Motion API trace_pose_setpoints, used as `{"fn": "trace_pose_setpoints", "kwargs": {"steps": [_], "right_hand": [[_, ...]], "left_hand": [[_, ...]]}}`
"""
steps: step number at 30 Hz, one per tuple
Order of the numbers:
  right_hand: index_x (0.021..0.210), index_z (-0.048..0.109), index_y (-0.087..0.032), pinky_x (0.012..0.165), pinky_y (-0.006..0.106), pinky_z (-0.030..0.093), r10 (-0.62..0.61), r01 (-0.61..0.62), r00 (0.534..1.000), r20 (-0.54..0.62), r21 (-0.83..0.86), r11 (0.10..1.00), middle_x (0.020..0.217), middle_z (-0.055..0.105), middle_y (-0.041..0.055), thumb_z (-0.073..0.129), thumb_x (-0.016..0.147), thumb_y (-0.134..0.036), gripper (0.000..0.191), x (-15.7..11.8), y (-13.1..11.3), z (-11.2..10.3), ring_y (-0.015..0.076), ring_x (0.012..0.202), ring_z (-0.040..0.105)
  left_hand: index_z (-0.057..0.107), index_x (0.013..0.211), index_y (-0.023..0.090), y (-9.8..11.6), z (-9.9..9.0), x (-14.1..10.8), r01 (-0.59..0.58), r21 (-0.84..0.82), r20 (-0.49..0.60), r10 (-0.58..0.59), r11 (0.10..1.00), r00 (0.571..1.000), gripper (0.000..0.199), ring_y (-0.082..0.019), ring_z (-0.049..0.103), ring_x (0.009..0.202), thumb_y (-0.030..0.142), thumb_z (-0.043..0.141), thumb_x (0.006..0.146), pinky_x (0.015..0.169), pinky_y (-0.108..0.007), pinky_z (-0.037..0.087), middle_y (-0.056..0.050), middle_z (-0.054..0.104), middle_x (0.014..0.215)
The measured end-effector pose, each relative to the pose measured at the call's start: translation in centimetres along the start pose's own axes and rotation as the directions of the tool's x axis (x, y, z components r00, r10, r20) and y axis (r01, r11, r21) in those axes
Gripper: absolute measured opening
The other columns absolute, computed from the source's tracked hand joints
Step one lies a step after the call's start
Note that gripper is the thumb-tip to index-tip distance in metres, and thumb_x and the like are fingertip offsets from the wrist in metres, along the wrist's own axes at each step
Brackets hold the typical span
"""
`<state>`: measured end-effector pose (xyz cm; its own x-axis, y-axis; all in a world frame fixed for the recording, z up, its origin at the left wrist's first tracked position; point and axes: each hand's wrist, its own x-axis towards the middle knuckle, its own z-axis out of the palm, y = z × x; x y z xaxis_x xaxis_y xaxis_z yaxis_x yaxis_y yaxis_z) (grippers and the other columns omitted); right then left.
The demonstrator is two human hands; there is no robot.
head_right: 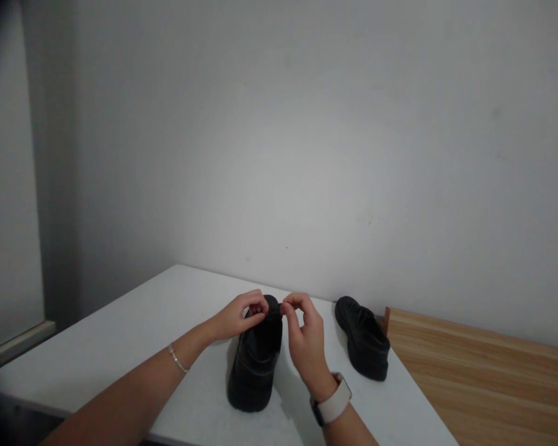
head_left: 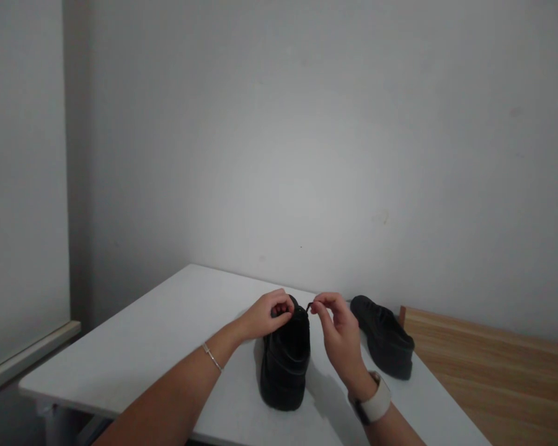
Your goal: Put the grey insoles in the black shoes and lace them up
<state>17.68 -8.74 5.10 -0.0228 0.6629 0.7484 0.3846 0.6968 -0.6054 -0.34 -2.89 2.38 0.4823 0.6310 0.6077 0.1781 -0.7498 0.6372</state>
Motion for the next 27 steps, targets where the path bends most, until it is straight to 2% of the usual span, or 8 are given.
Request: {"fn": "trace_pose_setpoints", "kwargs": {"steps": [2, 5, 9, 11, 15, 21, 23, 27], "right_hand": [[0.088, 0.059, -0.019, 0.074, 0.031, 0.047, 0.051, -0.051, 0.999, -0.004, 0.074, 0.996, 0.082, 0.063, 0.0045, 0.048, 0.091, -0.038, 0.022, 0.5, 0.2, -0.5, 0.0169, 0.078, 0.058], [0.085, 0.062, -0.017, 0.067, 0.030, 0.047, 0.212, -0.217, 0.975, 0.058, 0.088, 0.972, 0.082, 0.065, 0.0061, 0.048, 0.089, -0.046, 0.032, 0.7, 1.8, -1.2, 0.0165, 0.072, 0.057], [0.077, 0.064, -0.015, 0.055, 0.028, 0.044, 0.414, -0.433, 0.879, 0.239, 0.031, 0.901, 0.073, 0.064, 0.0048, 0.062, 0.077, -0.048, 0.033, 0.1, 4.3, -1.2, 0.0158, 0.063, 0.057], [0.076, 0.064, -0.016, 0.055, 0.027, 0.044, 0.425, -0.456, 0.864, 0.272, 0.064, 0.887, 0.071, 0.062, 0.0032, 0.065, 0.074, -0.047, 0.031, -0.1, 4.8, -1.0, 0.0151, 0.062, 0.056], [0.072, 0.060, -0.016, 0.055, 0.026, 0.044, 0.404, -0.453, 0.873, 0.275, 0.146, 0.879, 0.067, 0.057, 0.0007, 0.066, 0.073, -0.046, 0.030, 0.0, 5.0, -0.2, 0.0141, 0.061, 0.053], [0.072, 0.055, -0.018, 0.064, 0.030, 0.044, 0.310, -0.336, 0.924, 0.222, 0.091, 0.937, 0.069, 0.062, 0.0026, 0.058, 0.080, -0.048, 0.031, 1.0, 4.9, 0.4, 0.0169, 0.067, 0.056], [0.073, 0.053, -0.019, 0.061, 0.029, 0.042, 0.307, -0.344, 0.920, 0.244, 0.125, 0.931, 0.064, 0.060, 0.0010, 0.058, 0.079, -0.051, 0.033, 1.5, 4.2, 0.4, 0.0163, 0.063, 0.055], [0.072, 0.052, -0.018, 0.054, 0.025, 0.036, 0.379, -0.442, 0.886, 0.268, 0.240, 0.864, 0.056, 0.051, -0.0035, 0.064, 0.075, -0.052, 0.037, 2.3, 2.4, -0.2, 0.0112, 0.054, 0.048]], "left_hand": [[0.061, 0.084, 0.015, -0.3, 0.0, 0.1, 0.038, -0.070, -0.020, -0.040, 0.997, 0.999, 0.010, -0.013, 0.049, 0.069, 0.024, 0.058, 0.080, 0.063, -0.024, 0.039, -0.001, 0.054, 0.077], [0.058, 0.083, 0.015, -0.8, -0.2, 0.3, 0.093, -0.139, -0.025, -0.097, 0.986, 0.995, 0.013, -0.012, 0.048, 0.065, 0.027, 0.060, 0.079, 0.060, -0.023, 0.038, -0.001, 0.055, 0.073], [0.059, 0.078, 0.014, -1.2, -0.6, 0.3, 0.093, -0.099, 0.027, -0.091, 0.991, 0.995, 0.017, -0.012, 0.047, 0.063, 0.030, 0.063, 0.077, 0.059, -0.024, 0.038, -0.001, 0.055, 0.071], [0.059, 0.077, 0.013, -1.2, -0.7, 0.3, 0.098, -0.089, 0.038, -0.095, 0.991, 0.995, 0.017, -0.012, 0.047, 0.063, 0.030, 0.063, 0.077, 0.059, -0.023, 0.038, 0.000, 0.054, 0.069], [0.059, 0.075, 0.013, -1.6, -0.6, 0.5, 0.163, -0.169, 0.049, -0.157, 0.972, 0.986, 0.021, -0.011, 0.047, 0.062, 0.033, 0.063, 0.077, 0.059, -0.023, 0.037, 0.001, 0.054, 0.066], [0.056, 0.080, 0.014, -1.4, -1.1, 0.9, 0.208, -0.325, 0.068, -0.197, 0.922, 0.978, 0.027, -0.012, 0.055, 0.067, 0.040, 0.064, 0.080, 0.063, -0.023, 0.039, -0.004, 0.064, 0.072], [0.054, 0.084, 0.015, -0.9, -1.3, 0.9, 0.198, -0.390, 0.056, -0.192, 0.899, 0.980, 0.028, -0.012, 0.056, 0.064, 0.039, 0.066, 0.079, 0.063, -0.023, 0.041, -0.001, 0.063, 0.067], [0.050, 0.090, 0.017, 0.2, -1.6, 0.8, 0.196, -0.539, 0.022, -0.219, 0.819, 0.975, 0.032, -0.010, 0.055, 0.055, 0.040, 0.069, 0.077, 0.057, -0.021, 0.042, 0.004, 0.057, 0.057]]}}
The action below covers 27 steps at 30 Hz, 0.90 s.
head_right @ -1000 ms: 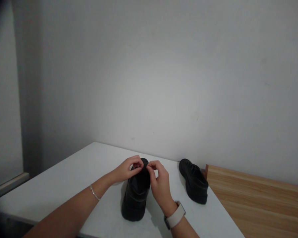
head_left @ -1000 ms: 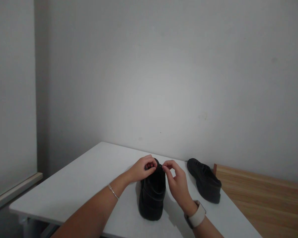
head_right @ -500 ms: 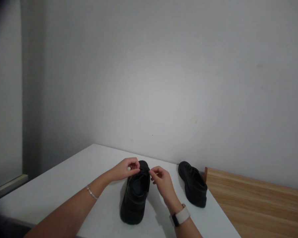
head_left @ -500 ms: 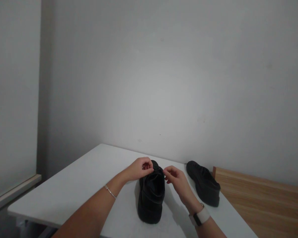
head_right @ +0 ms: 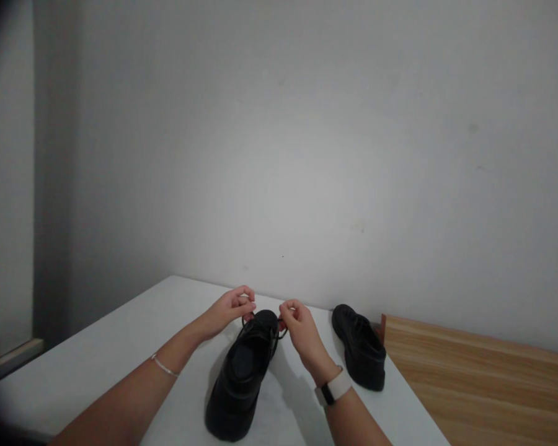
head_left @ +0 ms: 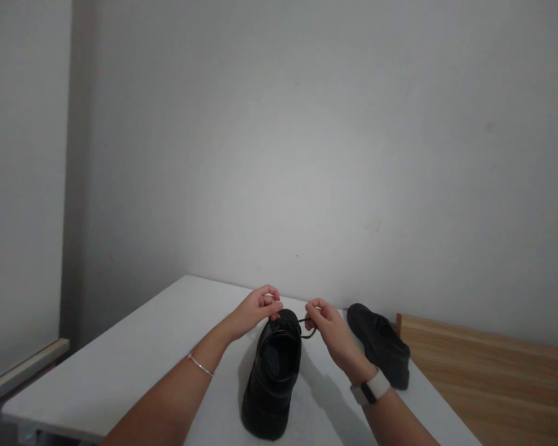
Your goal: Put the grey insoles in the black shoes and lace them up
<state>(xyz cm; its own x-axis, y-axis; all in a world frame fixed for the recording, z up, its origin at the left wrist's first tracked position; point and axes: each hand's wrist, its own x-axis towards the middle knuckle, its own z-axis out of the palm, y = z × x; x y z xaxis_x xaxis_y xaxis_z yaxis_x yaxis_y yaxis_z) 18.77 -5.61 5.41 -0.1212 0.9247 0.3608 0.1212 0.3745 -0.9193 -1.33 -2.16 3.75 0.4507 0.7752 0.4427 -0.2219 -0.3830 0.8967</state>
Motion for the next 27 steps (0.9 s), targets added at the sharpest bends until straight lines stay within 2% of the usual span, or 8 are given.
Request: {"fn": "trace_pose_setpoints", "kwargs": {"steps": [2, 5, 7, 9, 14, 19, 23, 27], "right_hand": [[0.072, 0.051, -0.018, 0.051, 0.023, 0.033, 0.071, -0.075, 0.997, 0.038, 0.130, 0.989, 0.052, 0.044, -0.0070, 0.067, 0.074, -0.050, 0.036, -0.4, -0.6, -0.3, 0.0074, 0.048, 0.040], [0.077, 0.052, -0.017, 0.049, 0.022, 0.031, 0.165, -0.212, 0.968, 0.190, 0.266, 0.940, 0.047, 0.036, -0.0111, 0.068, 0.075, -0.046, 0.033, -0.9, -0.5, -0.9, 0.0041, 0.041, 0.029], [0.081, 0.055, -0.017, 0.048, 0.022, 0.031, 0.209, -0.268, 0.942, 0.261, 0.219, 0.938, 0.044, 0.039, -0.0106, 0.066, 0.076, -0.046, 0.032, -1.1, 0.1, -1.2, 0.0042, 0.039, 0.031], [0.082, 0.055, -0.016, 0.046, 0.022, 0.031, 0.256, -0.288, 0.927, 0.273, 0.084, 0.954, 0.044, 0.047, -0.0075, 0.066, 0.075, -0.049, 0.035, -1.2, 0.9, -1.4, 0.0058, 0.039, 0.038], [0.074, 0.053, -0.016, 0.045, 0.023, 0.039, 0.299, -0.284, 0.938, 0.177, -0.110, 0.953, 0.059, 0.055, -0.0028, 0.067, 0.069, -0.056, 0.042, -1.3, 2.2, -1.3, 0.0101, 0.049, 0.052], [0.074, 0.056, -0.015, 0.050, 0.024, 0.046, 0.253, -0.251, 0.950, 0.182, -0.034, 0.967, 0.065, 0.058, -0.0004, 0.068, 0.070, -0.049, 0.036, -1.7, 2.0, -0.6, 0.0127, 0.060, 0.057], [0.071, 0.053, -0.016, 0.053, 0.028, 0.049, 0.222, -0.225, 0.967, 0.125, 0.013, 0.974, 0.063, 0.057, -0.0007, 0.065, 0.072, -0.046, 0.033, -1.5, 2.6, 0.1, 0.0127, 0.056, 0.056], [0.068, 0.047, -0.020, 0.049, 0.030, 0.048, 0.202, -0.202, 0.979, 0.000, 0.012, 0.979, 0.056, 0.051, -0.0046, 0.064, 0.070, -0.044, 0.030, -0.7, 3.6, 0.7, 0.0129, 0.049, 0.053]], "left_hand": [[0.050, 0.091, 0.018, 0.6, 0.0, -0.2, 0.063, -0.057, 0.005, -0.063, 0.996, 0.998, 0.034, -0.007, 0.048, 0.043, 0.043, 0.068, 0.077, 0.045, -0.017, 0.036, 0.006, 0.054, 0.051], [0.051, 0.091, 0.019, 1.5, -0.4, -0.6, 0.152, -0.148, 0.033, -0.149, 0.977, 0.988, 0.033, -0.002, 0.024, 0.030, 0.045, 0.065, 0.079, 0.032, -0.014, 0.015, 0.008, 0.052, 0.047], [0.052, 0.088, 0.018, 1.9, -0.8, -0.7, 0.154, -0.181, 0.048, -0.148, 0.971, 0.988, 0.031, -0.001, 0.019, 0.029, 0.047, 0.061, 0.081, 0.030, -0.015, 0.011, 0.006, 0.054, 0.049], [0.054, 0.081, 0.016, 1.8, -1.4, -0.7, 0.149, -0.152, 0.063, -0.140, 0.977, 0.988, 0.033, -0.003, 0.028, 0.029, 0.050, 0.058, 0.082, 0.030, -0.016, 0.018, 0.003, 0.056, 0.049], [0.051, 0.059, 0.014, 0.0, -2.3, -0.4, 0.248, 0.155, 0.104, -0.265, 0.956, 0.959, 0.045, -0.006, 0.043, 0.036, 0.055, 0.059, 0.078, 0.038, -0.019, 0.033, 0.000, 0.057, 0.050], [0.059, 0.081, 0.014, -1.1, -2.4, -0.4, 0.308, 0.230, 0.127, -0.342, 0.923, 0.931, 0.040, -0.012, 0.056, 0.053, 0.049, 0.072, 0.066, 0.053, -0.026, 0.047, 0.000, 0.062, 0.065], [0.059, 0.077, 0.014, -0.8, -2.0, -0.5, 0.297, 0.236, 0.149, -0.336, 0.925, 0.930, 0.038, -0.012, 0.054, 0.054, 0.048, 0.071, 0.067, 0.055, -0.026, 0.045, 0.001, 0.059, 0.063], [0.057, 0.070, 0.014, -0.6, -1.9, -0.5, 0.281, 0.199, 0.232, -0.324, 0.939, 0.917, 0.034, -0.008, 0.042, 0.048, 0.046, 0.067, 0.072, 0.048, -0.022, 0.033, 0.005, 0.050, 0.054]]}}
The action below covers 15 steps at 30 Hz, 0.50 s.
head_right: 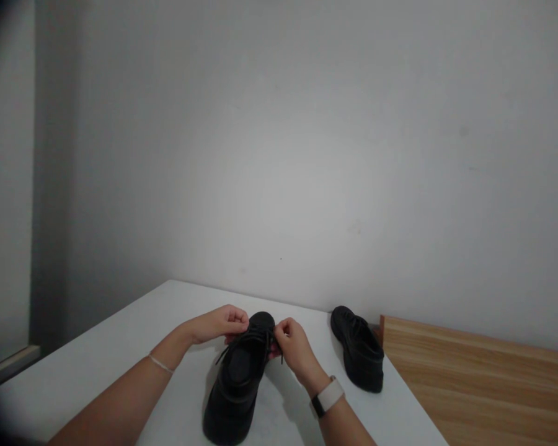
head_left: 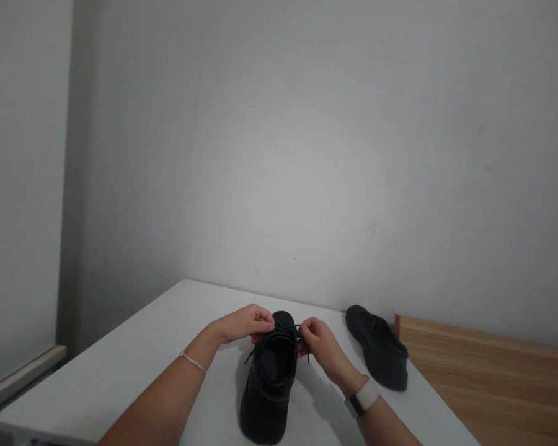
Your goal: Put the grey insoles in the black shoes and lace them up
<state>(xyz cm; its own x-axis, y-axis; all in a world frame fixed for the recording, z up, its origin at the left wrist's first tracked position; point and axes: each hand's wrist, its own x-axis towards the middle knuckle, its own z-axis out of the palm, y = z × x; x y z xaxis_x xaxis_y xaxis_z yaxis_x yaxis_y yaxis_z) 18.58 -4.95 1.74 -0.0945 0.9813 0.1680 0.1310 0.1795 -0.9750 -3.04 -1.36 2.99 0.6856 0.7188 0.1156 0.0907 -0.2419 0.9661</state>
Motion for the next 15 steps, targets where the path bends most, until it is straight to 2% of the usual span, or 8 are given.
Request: {"fn": "trace_pose_setpoints", "kwargs": {"steps": [2, 6, 9, 12, 15], "right_hand": [[0.068, 0.046, -0.020, 0.050, 0.028, 0.047, -0.048, 0.048, 0.999, -0.021, 0.012, 0.999, 0.057, 0.052, -0.0049, 0.065, 0.069, -0.042, 0.028, 0.5, 0.1, 0.2, 0.0123, 0.050, 0.053], [0.065, 0.048, -0.018, 0.055, 0.024, 0.041, -0.118, 0.119, 0.993, -0.017, 0.085, 0.989, 0.060, 0.055, -0.0030, 0.065, 0.068, -0.035, 0.024, 1.2, -0.7, 0.3, 0.0103, 0.055, 0.050], [0.066, 0.050, -0.017, 0.058, 0.024, 0.039, -0.050, 0.044, 0.998, 0.022, 0.229, 0.972, 0.059, 0.054, -0.0030, 0.069, 0.067, -0.034, 0.025, 1.2, -1.7, 0.0, 0.0098, 0.057, 0.049], [0.070, 0.053, -0.017, 0.057, 0.023, 0.036, -0.003, -0.042, 0.992, 0.124, 0.365, 0.930, 0.057, 0.049, -0.0051, 0.075, 0.065, -0.038, 0.030, 0.9, -2.7, -0.5, 0.0081, 0.054, 0.045], [0.075, 0.056, -0.016, 0.051, 0.022, 0.030, -0.016, -0.052, 0.985, 0.175, 0.378, 0.925, 0.058, 0.044, -0.0065, 0.077, 0.065, -0.040, 0.034, 0.7, -3.4, -1.2, 0.0059, 0.050, 0.037]], "left_hand": [[0.055, 0.067, 0.014, 0.0, -0.1, 0.0, -0.019, -0.033, 0.008, 0.019, 0.999, 1.000, 0.034, -0.008, 0.040, 0.048, 0.045, 0.065, 0.074, 0.049, -0.022, 0.030, 0.005, 0.047, 0.053], [0.057, 0.070, 0.013, 0.0, -0.3, -0.1, -0.062, -0.046, -0.084, 0.058, 0.997, 0.995, 0.031, -0.009, 0.045, 0.057, 0.042, 0.065, 0.075, 0.059, -0.023, 0.036, 0.004, 0.052, 0.060], [0.059, 0.077, 0.013, -0.1, -0.5, 0.0, -0.086, -0.065, -0.092, 0.080, 0.994, 0.992, 0.028, -0.011, 0.051, 0.065, 0.040, 0.065, 0.076, 0.066, -0.024, 0.039, 0.001, 0.058, 0.070], [0.059, 0.079, 0.013, -0.1, -0.5, 0.1, -0.109, -0.105, -0.101, 0.099, 0.988, 0.990, 0.029, -0.011, 0.052, 0.067, 0.041, 0.066, 0.077, 0.067, -0.024, 0.039, -0.001, 0.060, 0.074], [0.058, 0.082, 0.013, 0.1, -0.6, -0.1, -0.147, -0.213, -0.174, 0.110, 0.966, 0.979, 0.031, -0.009, 0.051, 0.064, 0.040, 0.070, 0.074, 0.066, -0.023, 0.039, 0.002, 0.057, 0.070]]}}
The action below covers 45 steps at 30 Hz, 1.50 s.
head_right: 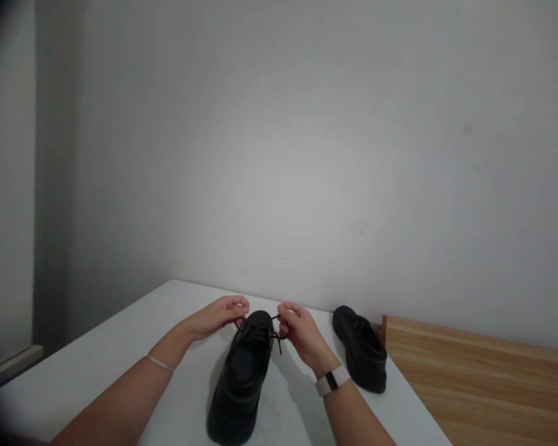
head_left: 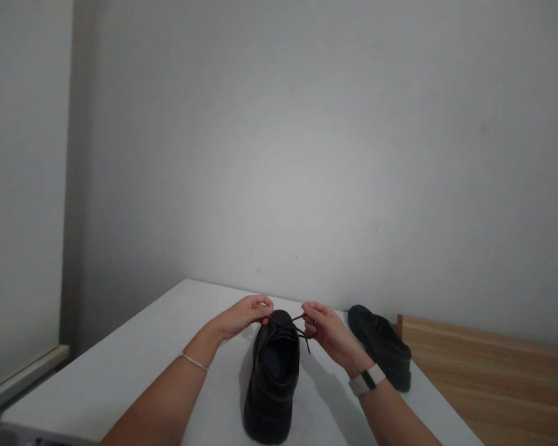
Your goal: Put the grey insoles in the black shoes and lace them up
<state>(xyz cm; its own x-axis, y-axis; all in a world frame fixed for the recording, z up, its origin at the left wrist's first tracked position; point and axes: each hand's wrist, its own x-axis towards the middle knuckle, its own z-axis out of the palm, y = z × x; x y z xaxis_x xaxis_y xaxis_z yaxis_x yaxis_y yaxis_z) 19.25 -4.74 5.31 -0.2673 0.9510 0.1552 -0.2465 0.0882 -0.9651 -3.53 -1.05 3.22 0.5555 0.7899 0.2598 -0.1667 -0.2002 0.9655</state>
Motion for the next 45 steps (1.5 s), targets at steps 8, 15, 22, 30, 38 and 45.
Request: {"fn": "trace_pose_setpoints", "kwargs": {"steps": [8, 15, 22, 30, 38, 45], "right_hand": [[0.086, 0.063, -0.015, 0.049, 0.021, 0.027, -0.038, 0.030, 0.997, -0.061, -0.116, 0.993, 0.066, 0.049, -0.0044, 0.076, 0.068, -0.038, 0.031, -0.2, -0.9, -0.7, 0.0042, 0.049, 0.029], [0.082, 0.064, -0.018, 0.040, 0.022, 0.017, -0.167, 0.091, 0.975, -0.147, -0.422, 0.902, 0.064, 0.053, -0.0041, 0.075, 0.065, -0.043, 0.032, -0.3, -1.7, -0.5, 0.0036, 0.042, 0.026], [0.093, 0.065, -0.015, 0.039, 0.021, 0.032, 0.040, 0.022, 0.993, 0.112, -0.500, 0.866, 0.052, 0.062, 0.0016, 0.053, 0.081, -0.056, 0.045, -2.0, -4.2, -0.1, 0.0088, 0.039, 0.046], [0.076, 0.066, -0.015, 0.037, 0.019, 0.041, 0.044, -0.072, 0.997, -0.060, -0.626, 0.777, 0.066, 0.064, 0.0019, 0.067, 0.070, -0.039, 0.025, 0.3, 1.6, -2.1, 0.0108, 0.050, 0.057], [0.070, 0.060, -0.016, 0.039, 0.022, 0.042, -0.110, 0.031, 0.989, -0.095, -0.603, 0.797, 0.059, 0.056, -0.0004, 0.063, 0.070, -0.033, 0.018, 0.4, 3.1, -1.3, 0.0129, 0.053, 0.054], [0.062, 0.051, -0.019, 0.049, 0.025, 0.040, -0.193, 0.083, 0.970, -0.146, -0.549, 0.832, 0.056, 0.055, -0.0017, 0.060, 0.067, -0.029, 0.014, 1.5, 4.1, -1.4, 0.0125, 0.053, 0.050]], "left_hand": [[0.051, 0.087, 0.018, 1.0, -0.5, -0.6, 0.089, -0.128, -0.026, -0.093, 0.988, 0.995, 0.032, 0.000, 0.016, 0.035, 0.041, 0.070, 0.075, 0.036, -0.015, 0.011, 0.012, 0.036, 0.048], [0.054, 0.094, 0.017, 1.6, -1.5, -1.3, 0.034, -0.230, 0.046, -0.024, 0.972, 0.999, 0.030, 0.005, 0.012, 0.032, 0.037, 0.069, 0.078, 0.033, -0.014, 0.003, 0.005, 0.055, 0.066], [0.060, 0.078, 0.012, 0.8, -1.9, -2.0, 0.055, -0.164, 0.316, -0.001, 0.985, 0.949, 0.058, -0.014, 0.056, 0.043, 0.070, 0.059, 0.070, 0.042, -0.023, 0.041, -0.005, 0.061, 0.054], [0.055, 0.070, 0.014, 0.0, -1.5, -0.8, 0.117, -0.012, 0.082, -0.116, 0.993, 0.990, 0.046, -0.012, 0.056, 0.051, 0.060, 0.060, 0.076, 0.048, -0.025, 0.045, -0.001, 0.057, 0.064], [0.060, 0.082, 0.014, -1.4, -0.5, -0.1, 0.195, 0.206, -0.013, -0.196, 0.959, 0.980, 0.039, -0.014, 0.057, 0.055, 0.046, 0.072, 0.065, 0.050, -0.026, 0.046, -0.001, 0.061, 0.068], [0.057, 0.074, 0.014, -2.0, -0.2, 0.6, 0.108, 0.279, -0.028, -0.104, 0.954, 0.994, 0.029, -0.011, 0.052, 0.056, 0.042, 0.065, 0.072, 0.056, -0.024, 0.041, 0.002, 0.057, 0.063]]}}
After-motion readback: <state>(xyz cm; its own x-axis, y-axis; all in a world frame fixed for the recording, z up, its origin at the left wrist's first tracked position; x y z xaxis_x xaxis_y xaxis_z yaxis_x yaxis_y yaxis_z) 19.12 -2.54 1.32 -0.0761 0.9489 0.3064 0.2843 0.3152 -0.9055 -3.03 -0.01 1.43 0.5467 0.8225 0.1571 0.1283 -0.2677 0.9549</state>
